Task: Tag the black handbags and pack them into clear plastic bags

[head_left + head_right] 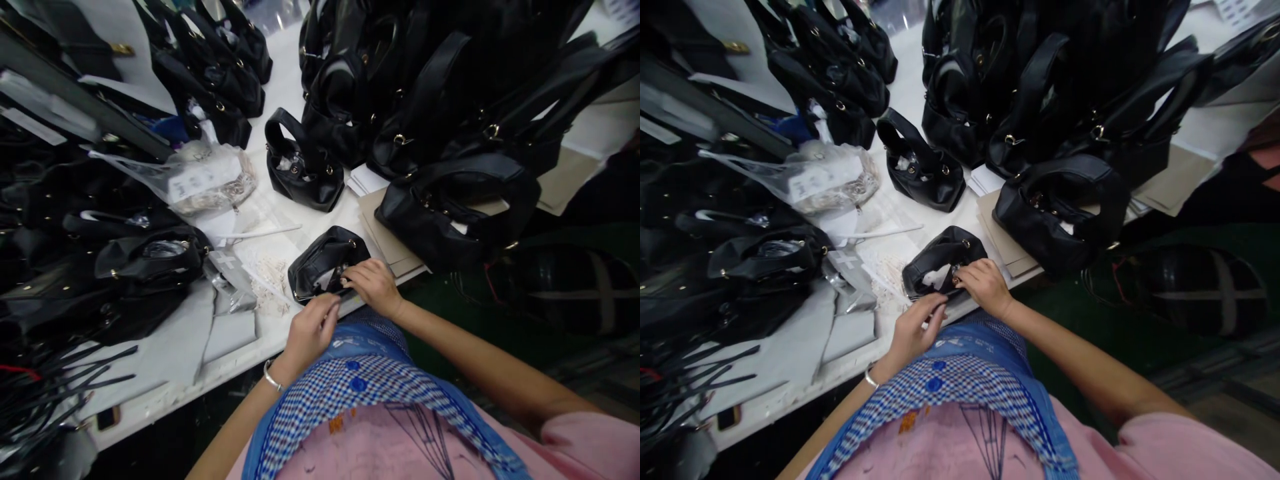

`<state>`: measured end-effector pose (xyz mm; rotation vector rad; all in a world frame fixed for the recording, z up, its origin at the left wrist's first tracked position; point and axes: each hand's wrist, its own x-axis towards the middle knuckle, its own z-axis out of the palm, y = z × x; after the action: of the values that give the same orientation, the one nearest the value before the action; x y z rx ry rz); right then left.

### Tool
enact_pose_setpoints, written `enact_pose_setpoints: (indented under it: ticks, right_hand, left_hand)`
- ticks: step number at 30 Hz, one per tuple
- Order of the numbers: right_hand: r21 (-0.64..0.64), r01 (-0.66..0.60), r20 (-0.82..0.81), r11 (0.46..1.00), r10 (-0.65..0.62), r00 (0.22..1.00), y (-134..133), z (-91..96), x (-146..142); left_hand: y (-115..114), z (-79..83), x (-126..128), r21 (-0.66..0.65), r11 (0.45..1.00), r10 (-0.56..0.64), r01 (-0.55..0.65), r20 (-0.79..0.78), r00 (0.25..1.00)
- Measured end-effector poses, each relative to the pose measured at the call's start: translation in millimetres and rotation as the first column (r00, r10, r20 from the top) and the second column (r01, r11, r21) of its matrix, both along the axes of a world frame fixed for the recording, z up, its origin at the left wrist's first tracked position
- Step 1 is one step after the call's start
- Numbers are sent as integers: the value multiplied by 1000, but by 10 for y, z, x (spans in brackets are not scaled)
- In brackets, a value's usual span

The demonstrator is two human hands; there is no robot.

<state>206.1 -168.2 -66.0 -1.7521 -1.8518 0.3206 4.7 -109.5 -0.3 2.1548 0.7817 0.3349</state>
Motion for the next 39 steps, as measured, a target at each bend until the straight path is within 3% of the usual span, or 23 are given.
enact_pose_setpoints:
  ticks: [4,9,11,13,18,21,27,29,32,34,36,39]
  right_hand:
    - [52,-10,-13,999,10,1000,56,-6,-67]
    - [186,-115,-32,976,123,992,-25,-166,-15]
    - [234,-132,-81,963,154,985,-67,-225,10]
    - [237,-124,-126,964,157,980,-97,-262,25]
    - [169,-161,-209,972,195,958,-111,-307,51]
    - [122,-167,-260,978,194,946,-80,-331,57]
    - [108,-111,-198,988,130,971,16,-302,27]
    - [107,-112,-145,988,126,981,27,-280,11]
    - [86,-118,-101,989,127,987,23,-265,-18]
    - [83,-104,-97,991,112,989,20,-269,-31]
    - [93,-95,-106,991,105,989,26,-280,-26]
    - [78,-151,-137,985,161,977,54,-288,25]
  left_hand:
    - [92,-238,187,-57,986,144,-159,-203,968]
    - [170,-352,316,-235,936,205,-263,-244,948]
    - [170,-374,336,-351,875,281,-334,-194,940]
    - [157,-406,346,-483,781,380,-396,-136,915]
    - [111,-448,344,-754,532,537,-386,-53,842]
    - [102,-419,344,-801,466,575,-376,-48,816]
    - [85,-409,326,-770,511,561,-382,-38,827]
    - [61,-402,299,-708,585,516,-395,-51,855]
    - [15,-348,253,-406,838,354,-365,-105,929]
    - [-7,-298,232,-133,946,273,-297,-171,947]
    - [-11,-263,225,52,970,241,-236,-230,943]
    - [14,-277,234,139,976,203,-165,-329,922]
